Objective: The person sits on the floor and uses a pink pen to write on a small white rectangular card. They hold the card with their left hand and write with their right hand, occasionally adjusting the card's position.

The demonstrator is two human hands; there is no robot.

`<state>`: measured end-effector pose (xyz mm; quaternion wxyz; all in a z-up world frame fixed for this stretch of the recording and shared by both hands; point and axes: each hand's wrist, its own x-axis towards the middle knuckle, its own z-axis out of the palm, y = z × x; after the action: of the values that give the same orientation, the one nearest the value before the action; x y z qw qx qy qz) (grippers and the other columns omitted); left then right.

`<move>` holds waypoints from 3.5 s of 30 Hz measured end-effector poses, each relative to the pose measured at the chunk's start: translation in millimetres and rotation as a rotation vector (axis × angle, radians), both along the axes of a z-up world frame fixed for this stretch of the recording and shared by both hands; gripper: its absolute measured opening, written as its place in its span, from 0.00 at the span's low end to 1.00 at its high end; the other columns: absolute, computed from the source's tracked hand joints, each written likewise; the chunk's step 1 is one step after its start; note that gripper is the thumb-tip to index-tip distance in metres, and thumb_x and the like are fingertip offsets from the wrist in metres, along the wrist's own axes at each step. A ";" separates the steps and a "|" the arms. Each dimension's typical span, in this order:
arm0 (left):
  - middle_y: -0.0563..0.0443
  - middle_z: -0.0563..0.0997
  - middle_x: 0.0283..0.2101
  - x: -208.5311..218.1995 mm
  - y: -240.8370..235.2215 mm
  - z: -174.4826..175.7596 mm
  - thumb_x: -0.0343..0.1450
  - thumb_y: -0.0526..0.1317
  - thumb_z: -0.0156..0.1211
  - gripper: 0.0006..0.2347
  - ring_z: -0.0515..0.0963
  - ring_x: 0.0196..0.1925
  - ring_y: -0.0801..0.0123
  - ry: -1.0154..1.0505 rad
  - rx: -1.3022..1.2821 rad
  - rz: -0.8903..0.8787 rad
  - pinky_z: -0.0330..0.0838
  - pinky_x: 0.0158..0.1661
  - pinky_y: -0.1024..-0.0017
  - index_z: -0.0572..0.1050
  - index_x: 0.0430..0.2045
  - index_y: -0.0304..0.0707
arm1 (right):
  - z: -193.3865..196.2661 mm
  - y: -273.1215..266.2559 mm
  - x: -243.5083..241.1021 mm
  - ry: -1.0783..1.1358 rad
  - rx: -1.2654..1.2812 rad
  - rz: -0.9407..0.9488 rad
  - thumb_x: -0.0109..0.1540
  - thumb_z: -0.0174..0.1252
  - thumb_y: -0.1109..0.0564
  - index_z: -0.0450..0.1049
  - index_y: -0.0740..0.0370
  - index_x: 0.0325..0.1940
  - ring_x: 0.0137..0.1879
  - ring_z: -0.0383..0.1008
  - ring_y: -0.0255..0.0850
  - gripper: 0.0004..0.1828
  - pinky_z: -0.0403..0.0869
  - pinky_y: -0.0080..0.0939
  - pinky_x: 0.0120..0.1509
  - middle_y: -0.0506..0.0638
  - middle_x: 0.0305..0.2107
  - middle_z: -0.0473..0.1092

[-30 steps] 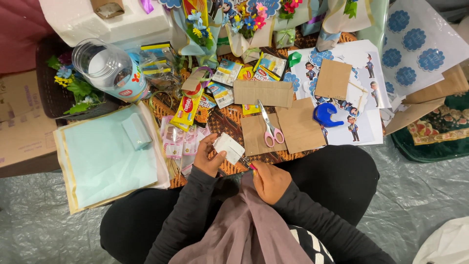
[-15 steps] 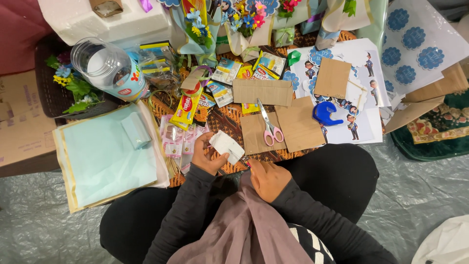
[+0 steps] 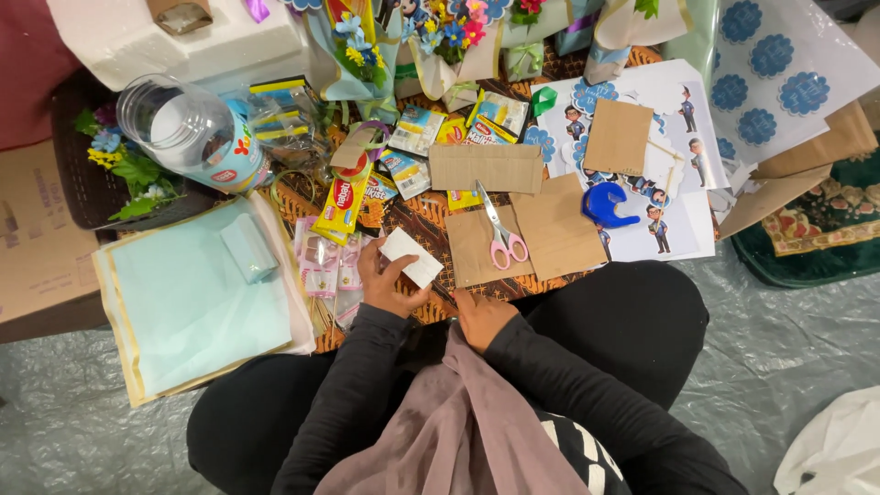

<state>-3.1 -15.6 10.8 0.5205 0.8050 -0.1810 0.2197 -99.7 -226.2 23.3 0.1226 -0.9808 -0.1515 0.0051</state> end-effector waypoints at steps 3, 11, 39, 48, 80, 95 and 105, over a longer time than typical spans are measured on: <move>0.36 0.61 0.65 0.0 0.4 -5.5 0.54 0.43 0.81 0.24 0.62 0.67 0.40 0.013 0.033 0.013 0.62 0.66 0.51 0.83 0.44 0.45 | 0.0 1.3 4.4 0.058 0.014 0.010 0.64 0.47 0.48 0.64 0.57 0.61 0.32 0.81 0.55 0.23 0.80 0.51 0.34 0.56 0.27 0.74; 0.34 0.58 0.68 -5.6 -5.7 1.9 0.59 0.43 0.80 0.23 0.58 0.72 0.45 0.053 -0.041 0.005 0.60 0.69 0.59 0.80 0.48 0.42 | 1.5 -2.4 5.1 -0.026 0.029 0.054 0.65 0.44 0.51 0.67 0.58 0.54 0.23 0.78 0.50 0.17 0.77 0.42 0.27 0.52 0.20 0.70; 0.46 0.64 0.69 -12.9 -26.4 77.4 0.64 0.44 0.76 0.32 0.63 0.71 0.72 0.290 -0.554 -0.054 0.58 0.69 0.77 0.67 0.63 0.37 | -1.8 -0.9 13.6 0.006 0.050 0.103 0.66 0.46 0.52 0.68 0.63 0.56 0.22 0.77 0.52 0.18 0.76 0.44 0.25 0.57 0.19 0.71; 0.45 0.67 0.67 -11.3 -6.1 58.1 0.58 0.43 0.81 0.40 0.67 0.70 0.68 0.353 -0.569 -0.114 0.62 0.68 0.76 0.64 0.64 0.34 | 1.5 -14.3 -4.0 0.147 0.007 0.033 0.66 0.44 0.46 0.67 0.56 0.52 0.29 0.81 0.54 0.17 0.79 0.48 0.32 0.57 0.23 0.75; 0.33 0.73 0.53 -20.7 14.1 13.0 0.62 0.42 0.77 0.31 0.80 0.51 0.42 0.396 -0.115 -0.082 0.81 0.48 0.56 0.70 0.59 0.32 | 111.1 17.0 39.6 0.216 0.786 -0.330 0.68 0.51 0.45 0.71 0.44 0.60 0.33 0.79 0.57 0.17 0.78 0.52 0.41 0.59 0.27 0.77; 0.42 0.79 0.52 -17.2 4.0 -7.4 0.68 0.57 0.67 0.25 0.81 0.52 0.52 0.081 0.233 0.411 0.81 0.47 0.61 0.78 0.54 0.45 | 108.2 11.8 9.3 -0.020 0.218 -0.161 0.67 0.44 0.53 0.61 0.47 0.66 0.29 0.81 0.54 0.21 0.79 0.51 0.34 0.57 0.28 0.77; 0.33 0.70 0.61 -32.8 -15.9 -18.5 0.46 0.55 0.84 0.50 0.72 0.63 0.41 -0.037 0.133 0.201 0.66 0.64 0.55 0.67 0.63 0.31 | 101.0 17.3 15.8 -0.104 0.152 -0.066 0.66 0.45 0.52 0.63 0.47 0.64 0.24 0.79 0.48 0.21 0.78 0.43 0.29 0.52 0.22 0.76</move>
<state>-35.9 -31.4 -7.6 0.4377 0.8477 -0.1231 0.2730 -83.8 -208.9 124.3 0.1890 -0.9720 -0.1254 -0.0614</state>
